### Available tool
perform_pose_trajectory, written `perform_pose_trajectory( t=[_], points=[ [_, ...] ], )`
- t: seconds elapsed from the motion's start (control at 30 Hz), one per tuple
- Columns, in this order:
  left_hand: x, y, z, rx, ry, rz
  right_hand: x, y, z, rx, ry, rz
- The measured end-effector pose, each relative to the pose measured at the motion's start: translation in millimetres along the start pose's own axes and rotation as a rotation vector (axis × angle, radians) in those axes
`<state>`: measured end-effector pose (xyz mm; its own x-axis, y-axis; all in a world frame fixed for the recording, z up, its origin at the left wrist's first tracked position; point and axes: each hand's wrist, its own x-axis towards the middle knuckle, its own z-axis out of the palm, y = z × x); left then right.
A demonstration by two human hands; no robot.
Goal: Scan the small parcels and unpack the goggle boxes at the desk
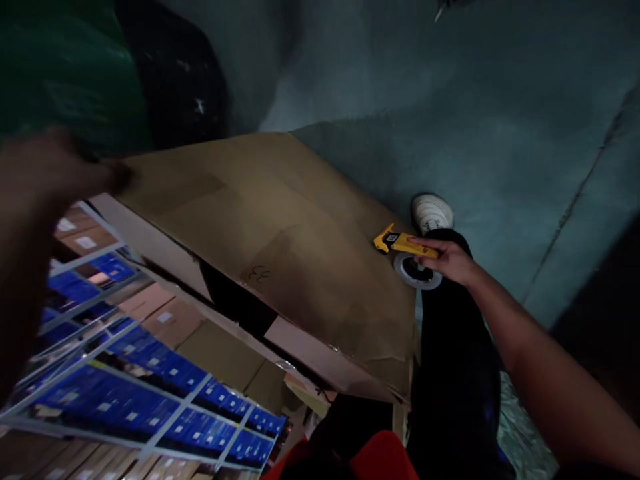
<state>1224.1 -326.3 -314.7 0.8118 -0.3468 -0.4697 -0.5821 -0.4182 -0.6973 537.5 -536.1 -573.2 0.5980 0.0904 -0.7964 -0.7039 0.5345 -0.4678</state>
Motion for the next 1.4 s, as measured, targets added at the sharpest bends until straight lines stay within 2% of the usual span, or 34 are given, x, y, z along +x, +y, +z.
perform_pose_trajectory(
  t=[0.07, 0.13, 0.2, 0.3, 0.4, 0.5, 0.6, 0.7, 0.77, 0.83, 0.87, 0.93, 1.0, 1.07, 1.13, 1.2, 1.27, 1.4],
  points=[
    [33, 34, -20, 0.109, -0.144, 0.099, 3, 0, 1, -0.005, -0.014, 0.005],
    [65, 88, -29, 0.081, -0.241, 0.291, 4, -1, 2, -0.012, -0.035, 0.006],
    [87, 146, -23, 0.036, -0.331, 0.404, 5, 1, 1, -0.016, -0.059, 0.004],
    [89, 207, 9, 0.006, -0.492, 0.388, 7, 10, 1, -0.011, -0.077, 0.010],
    [67, 227, 44, 0.040, -0.578, 0.330, 8, 23, 2, 0.010, -0.071, 0.012],
    [39, 229, 57, 0.098, -0.620, 0.329, 8, 31, 6, 0.022, -0.066, 0.034],
    [-2, 237, 43, 0.133, -0.667, 0.377, 6, 33, 11, 0.028, -0.063, 0.061],
    [-63, 258, 16, 0.160, -0.712, 0.426, 5, 32, 15, 0.001, -0.061, 0.063],
    [-100, 274, 2, 0.151, -0.769, 0.524, 5, 31, 17, -0.049, -0.043, 0.095],
    [-117, 287, -4, 0.082, -0.782, 0.673, 5, 31, 20, -0.074, -0.028, 0.123],
    [-115, 290, -4, 0.044, -0.766, 0.735, 5, 31, 21, -0.067, -0.022, 0.125],
    [-89, 287, -1, 0.001, -0.708, 0.780, 5, 31, 23, -0.033, -0.014, 0.113],
    [-45, 271, 5, 0.030, -0.695, 0.689, 4, 31, 23, -0.018, -0.005, 0.113],
    [-1, 245, 12, 0.101, -0.733, 0.529, 3, 30, 23, -0.031, -0.006, 0.126],
    [28, 214, 19, 0.149, -0.752, 0.417, 3, 28, 24, -0.039, -0.023, 0.133],
    [37, 188, 24, 0.163, -0.745, 0.364, 3, 25, 27, -0.039, -0.023, 0.139],
    [33, 171, 26, 0.163, -0.748, 0.315, 6, 22, 31, -0.043, -0.010, 0.143],
    [21, 162, 32, 0.073, -0.695, 0.182, 16, 21, 36, -0.034, -0.043, 0.130]
  ],
)
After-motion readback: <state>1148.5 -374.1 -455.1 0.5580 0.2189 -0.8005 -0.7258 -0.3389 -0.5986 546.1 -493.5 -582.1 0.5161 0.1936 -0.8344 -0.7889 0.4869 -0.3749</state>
